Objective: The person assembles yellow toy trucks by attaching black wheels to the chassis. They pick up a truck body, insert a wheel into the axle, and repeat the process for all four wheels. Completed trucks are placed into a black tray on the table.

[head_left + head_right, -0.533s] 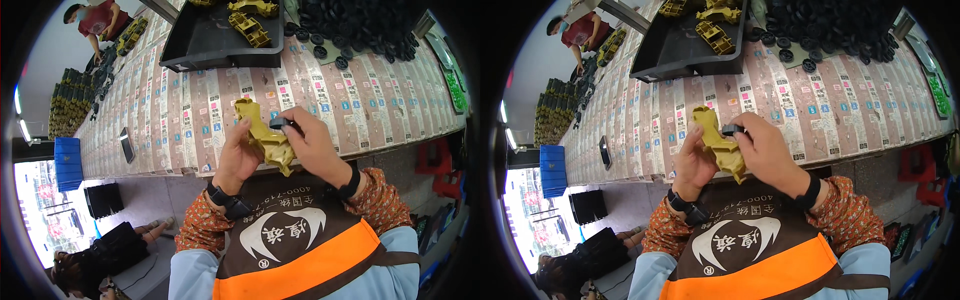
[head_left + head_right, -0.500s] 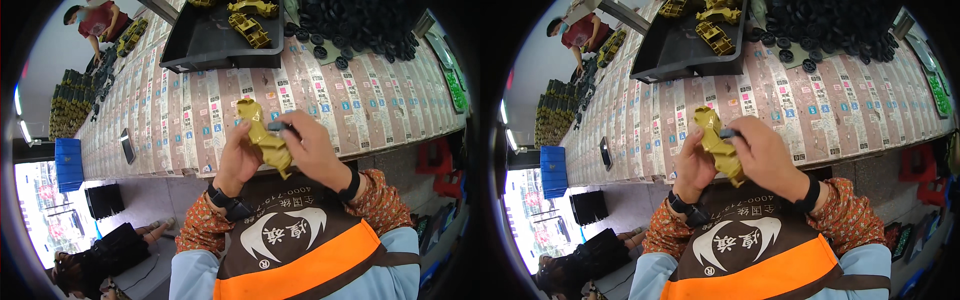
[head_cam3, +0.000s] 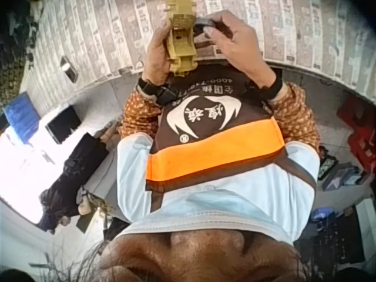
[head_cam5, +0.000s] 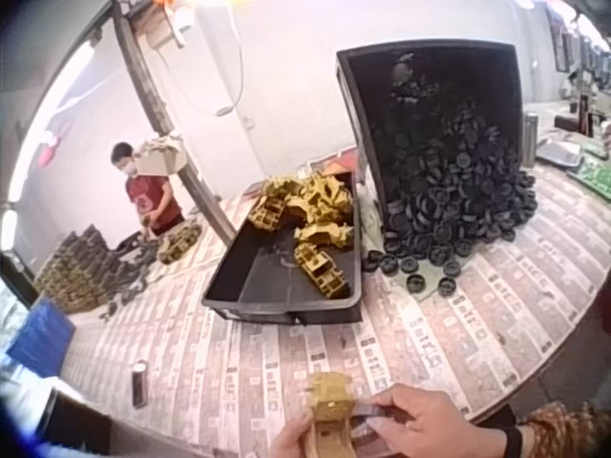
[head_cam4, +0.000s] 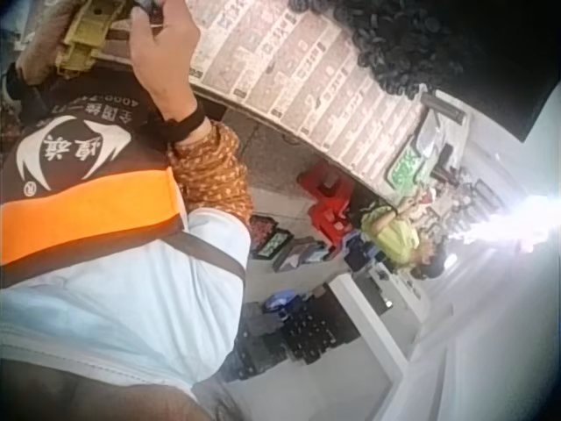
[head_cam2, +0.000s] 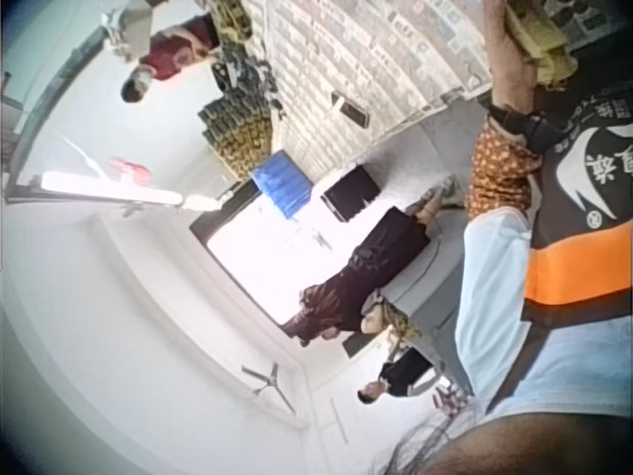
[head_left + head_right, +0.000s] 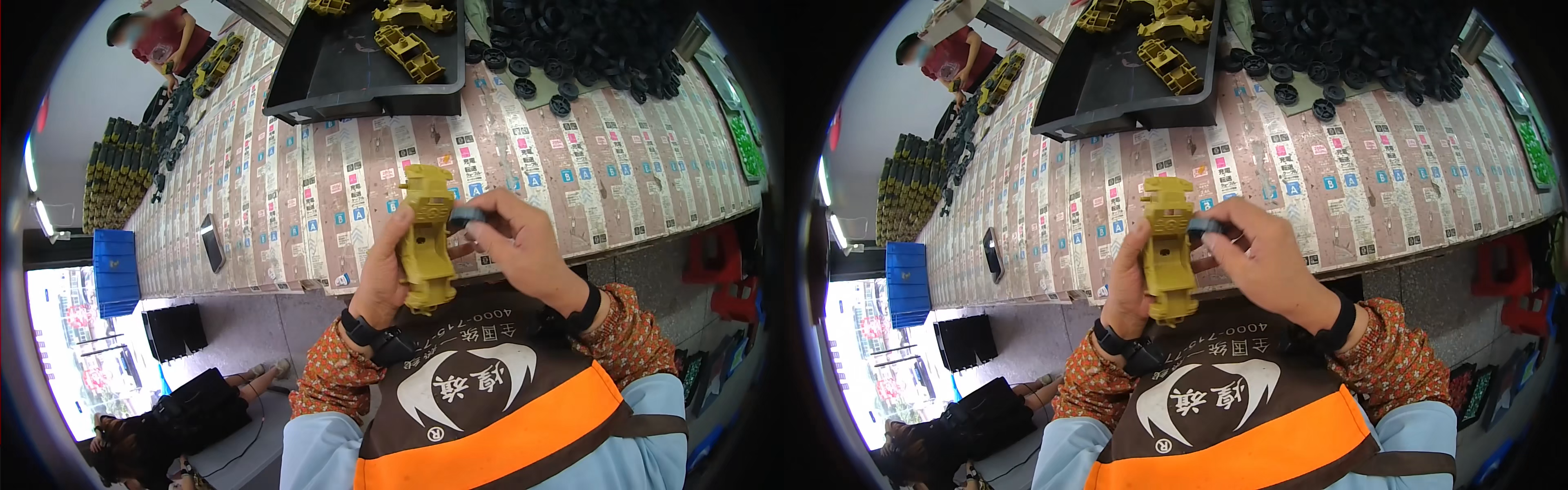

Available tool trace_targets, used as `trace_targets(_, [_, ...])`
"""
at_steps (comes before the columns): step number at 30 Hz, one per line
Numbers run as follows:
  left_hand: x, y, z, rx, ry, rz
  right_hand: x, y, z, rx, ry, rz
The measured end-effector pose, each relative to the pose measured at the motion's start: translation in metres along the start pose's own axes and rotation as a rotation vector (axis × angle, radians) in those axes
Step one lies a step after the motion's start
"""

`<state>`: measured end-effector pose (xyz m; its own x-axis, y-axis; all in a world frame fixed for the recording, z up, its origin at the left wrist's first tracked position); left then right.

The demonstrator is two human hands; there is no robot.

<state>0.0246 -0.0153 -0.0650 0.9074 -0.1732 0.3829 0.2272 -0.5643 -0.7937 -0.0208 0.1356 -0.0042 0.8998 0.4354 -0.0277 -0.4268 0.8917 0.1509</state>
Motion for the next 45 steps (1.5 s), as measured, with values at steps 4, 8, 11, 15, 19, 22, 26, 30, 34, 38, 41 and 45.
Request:
trace_targets(4, [-0.003, -0.02, 0.008, 0.1, 0.04, -0.025, -0.008, 0.015, -0.008, 0.051, 0.005, -0.109])
trace_targets(8, [-0.003, -0.021, -0.008, -0.314, -0.225, 0.105, -0.01, 0.007, -0.001, 0.112, 0.014, -0.145])
trace_targets(11, [-0.001, -0.028, -0.021, -0.416, -0.34, 0.079, -0.011, 0.008, -0.004, 0.117, -0.002, -0.157])
trace_targets(15, [0.002, -0.021, -0.011, -0.276, -0.338, 0.1, -0.016, 0.005, -0.008, 0.15, 0.01, -0.171])
trace_targets(19, [0.001, -0.03, -0.006, -0.346, -0.207, 0.012, -0.023, 0.005, -0.016, 0.066, -0.1, -0.197])
trace_targets(22, [-0.001, -0.019, -0.004, -0.287, -0.175, -0.004, -0.03, 0.006, -0.025, -0.045, -0.167, -0.203])
trace_targets(26, [0.0, -0.022, 0.004, -0.269, -0.168, 0.003, -0.035, 0.001, -0.045, -0.007, -0.094, -0.189])
trace_targets(30, [-0.001, -0.015, 0.003, -0.316, -0.227, -0.017, -0.031, -0.008, -0.05, -0.108, -0.215, -0.06])
trace_targets(34, [-0.003, -0.016, 0.0, -0.385, -0.306, -0.02, -0.026, -0.008, -0.045, -0.059, -0.204, -0.068])
trace_targets(38, [-0.003, -0.011, 0.001, -0.522, -0.35, -0.052, -0.024, -0.005, -0.045, -0.139, -0.198, -0.13])
trace_targets(41, [-0.003, -0.011, 0.003, -0.505, -0.331, -0.047, -0.028, -0.002, -0.05, -0.16, -0.211, -0.12])
trace_targets(45, [-0.002, -0.02, 0.004, -0.504, -0.311, -0.029, -0.028, -0.001, -0.053, -0.211, -0.25, -0.126])
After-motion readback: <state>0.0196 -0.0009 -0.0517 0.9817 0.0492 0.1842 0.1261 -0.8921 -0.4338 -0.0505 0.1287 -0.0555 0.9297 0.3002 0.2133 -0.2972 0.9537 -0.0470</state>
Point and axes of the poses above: each hand's wrist, its own x-axis away from the middle knuckle, its own y-axis out of the back of the hand, z = x × y, the point moved 9 cm from there along -x, towards the middle knuckle, and after that the axes turned 10 degrees about x, right-handed, at the moved point
